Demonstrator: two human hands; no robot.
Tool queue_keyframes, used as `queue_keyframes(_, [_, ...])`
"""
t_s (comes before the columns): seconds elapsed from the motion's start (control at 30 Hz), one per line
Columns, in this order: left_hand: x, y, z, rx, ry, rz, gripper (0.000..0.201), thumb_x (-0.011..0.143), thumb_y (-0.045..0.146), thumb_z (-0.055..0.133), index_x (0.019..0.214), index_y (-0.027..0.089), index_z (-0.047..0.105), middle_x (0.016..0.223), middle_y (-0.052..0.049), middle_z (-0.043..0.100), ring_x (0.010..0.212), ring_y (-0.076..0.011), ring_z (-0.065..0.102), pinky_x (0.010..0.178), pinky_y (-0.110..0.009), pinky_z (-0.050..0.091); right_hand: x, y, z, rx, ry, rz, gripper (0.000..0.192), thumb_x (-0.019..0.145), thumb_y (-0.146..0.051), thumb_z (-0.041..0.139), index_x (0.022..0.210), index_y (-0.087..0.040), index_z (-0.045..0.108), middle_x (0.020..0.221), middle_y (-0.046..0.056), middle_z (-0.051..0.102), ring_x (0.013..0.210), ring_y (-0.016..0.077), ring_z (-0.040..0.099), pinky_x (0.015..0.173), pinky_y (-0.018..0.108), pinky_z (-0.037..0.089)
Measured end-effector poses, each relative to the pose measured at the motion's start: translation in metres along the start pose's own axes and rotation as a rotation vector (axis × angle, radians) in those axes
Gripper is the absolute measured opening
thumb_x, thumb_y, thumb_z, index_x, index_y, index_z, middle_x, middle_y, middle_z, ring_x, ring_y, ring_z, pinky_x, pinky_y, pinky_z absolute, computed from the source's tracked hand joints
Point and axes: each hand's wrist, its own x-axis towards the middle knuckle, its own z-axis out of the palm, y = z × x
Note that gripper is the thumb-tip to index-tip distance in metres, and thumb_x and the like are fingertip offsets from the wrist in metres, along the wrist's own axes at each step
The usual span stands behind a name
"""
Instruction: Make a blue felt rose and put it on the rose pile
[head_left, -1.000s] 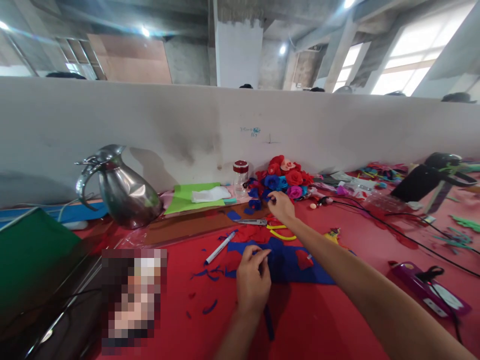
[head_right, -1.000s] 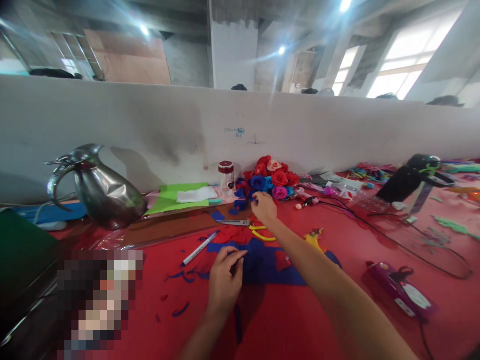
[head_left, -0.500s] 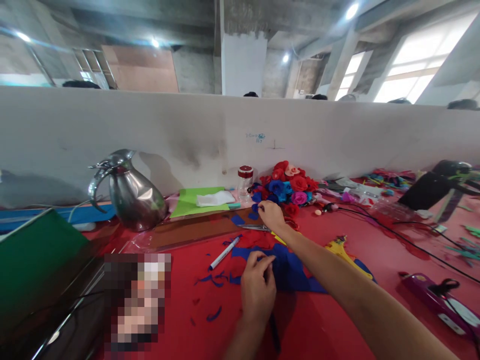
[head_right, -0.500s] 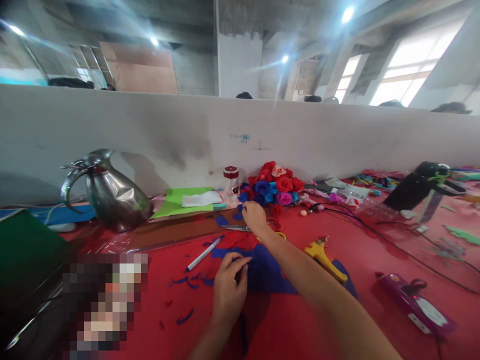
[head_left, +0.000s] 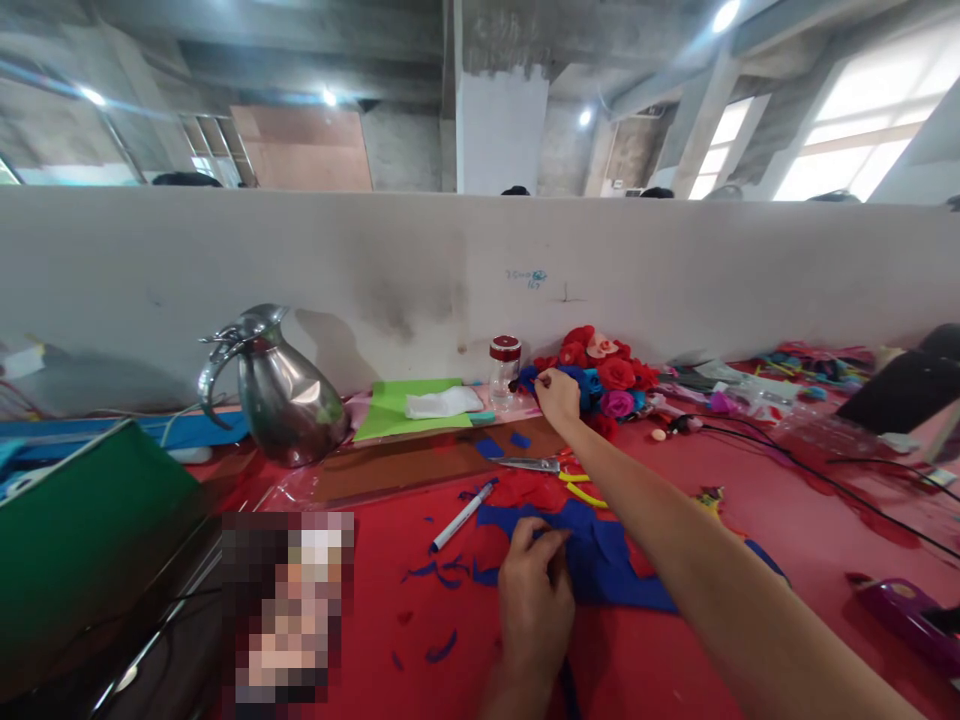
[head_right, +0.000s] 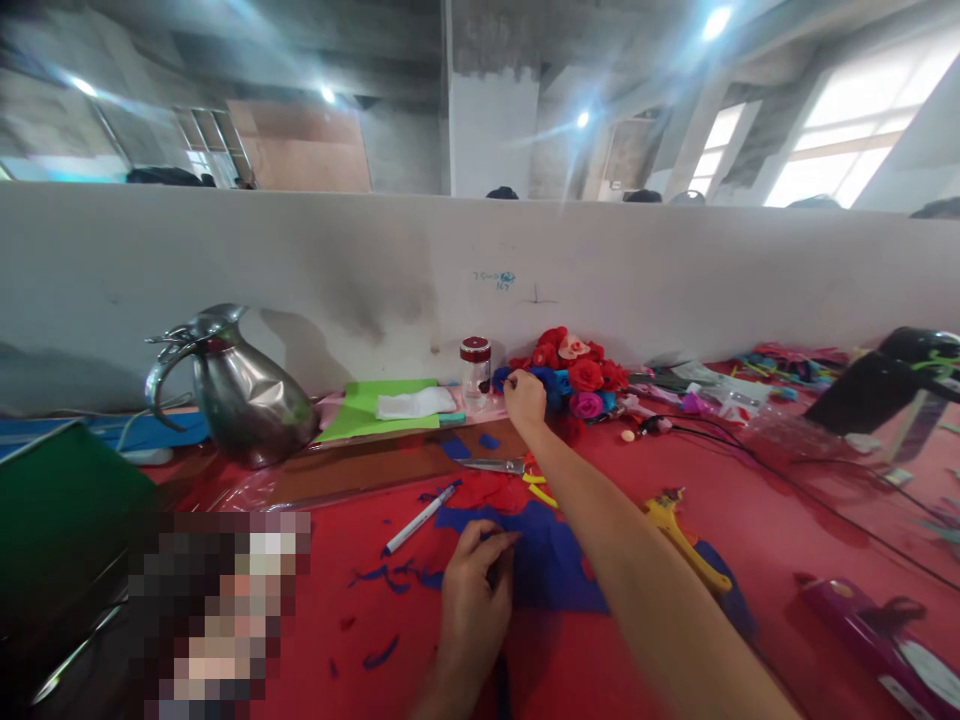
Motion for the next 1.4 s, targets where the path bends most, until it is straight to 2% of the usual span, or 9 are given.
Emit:
queue_keyframes(0.27, [0.001,-0.003,0.000,-0.002,-0.021,0.005,0.036,0.081,0.003,0.046,0.096,0.020,0.074,0.088,-0.006,0.061,0.076,-0.0130,0.059,0.069,-0.024,0.050,-0.014,-0.013,0.025,-0.062,-0.190,-0.012,0.033,0.083,-0.012,0.050,0.107,-0.017,0.071,0.106,0.016,0.070,0.095,0.0246,0.068,0.082,0.032,0.050])
queue_keyframes(0.5, [0.003,-0.001,-0.003,0.027,-0.017,0.032,0.034,0.082,0.004,0.046,0.094,0.019,0.073,0.090,-0.006,0.063,0.081,-0.0138,0.061,0.074,-0.025,0.049,-0.040,-0.002,-0.010,0.036,-0.203,-0.115,0.048,0.080,-0.008,0.048,0.124,-0.022,0.062,0.127,0.008,0.062,0.107,0.0195,0.063,0.092,0.027,0.047])
queue_keyframes(0.63, [0.005,-0.003,-0.004,0.045,-0.027,0.042,0.027,0.083,0.008,0.049,0.092,0.019,0.072,0.089,-0.006,0.064,0.082,-0.0144,0.061,0.075,-0.026,0.048,-0.092,0.011,-0.045,0.121,-0.207,-0.143,0.037,0.082,-0.012,0.047,0.112,-0.019,0.068,0.109,0.007,0.071,0.097,0.0180,0.067,0.087,0.027,0.050])
queue_keyframes(0.77, [0.007,-0.003,-0.007,0.116,-0.060,0.062,0.016,0.081,0.012,0.054,0.071,0.017,0.065,0.074,-0.003,0.062,0.072,-0.0144,0.058,0.069,-0.025,0.044,-0.166,0.020,-0.069,0.287,-0.253,-0.213,0.026,0.080,-0.015,0.052,0.092,-0.023,0.073,0.090,0.002,0.075,0.083,0.0165,0.069,0.075,0.025,0.052])
queue_keyframes(0.9, [0.005,-0.002,-0.010,0.237,-0.048,0.119,0.023,0.082,0.021,0.054,0.059,0.017,0.055,0.064,0.000,0.055,0.061,-0.0127,0.050,0.060,-0.023,0.037,-0.211,0.029,-0.075,0.463,-0.145,-0.217,0.025,0.082,-0.017,0.049,0.091,-0.021,0.072,0.090,0.004,0.075,0.081,0.0169,0.069,0.074,0.026,0.052])
queue_keyframes(1.1, [0.000,0.000,-0.016,0.285,0.044,0.192,0.037,0.084,0.027,0.046,0.048,0.018,0.040,0.053,0.003,0.043,0.053,-0.0101,0.042,0.056,-0.023,0.033,-0.209,0.042,-0.074,0.280,0.046,-0.259,0.025,0.083,-0.014,0.049,0.095,-0.022,0.070,0.097,0.007,0.074,0.088,0.0181,0.067,0.082,0.027,0.049])
queue_keyframes(1.27, [0.006,0.003,-0.023,0.362,0.019,0.016,0.026,0.079,0.026,0.050,0.055,0.018,0.054,0.061,-0.001,0.056,0.061,-0.0136,0.053,0.062,-0.025,0.042,-0.215,0.037,-0.071,0.260,-0.048,-0.371,0.026,0.083,-0.013,0.050,0.096,-0.023,0.070,0.094,0.006,0.074,0.086,0.0177,0.068,0.079,0.026,0.049])
queue_keyframes(1.33, [0.005,0.006,-0.025,0.451,-0.045,0.002,0.014,0.074,0.017,0.051,0.071,0.016,0.065,0.076,-0.005,0.065,0.076,-0.0172,0.060,0.074,-0.029,0.047,-0.221,0.033,-0.070,0.284,-0.097,-0.468,0.027,0.083,-0.012,0.050,0.097,-0.024,0.070,0.093,0.005,0.075,0.085,0.0171,0.069,0.079,0.025,0.049])
queue_keyframes(1.4, [-0.001,0.010,-0.028,0.563,-0.114,0.036,0.031,0.068,0.008,0.052,0.093,0.016,0.069,0.101,-0.010,0.069,0.097,-0.0216,0.060,0.089,-0.036,0.045,-0.225,0.030,-0.069,0.303,-0.136,-0.514,0.028,0.083,-0.012,0.050,0.098,-0.024,0.070,0.093,0.005,0.075,0.084,0.0161,0.069,0.079,0.024,0.049])
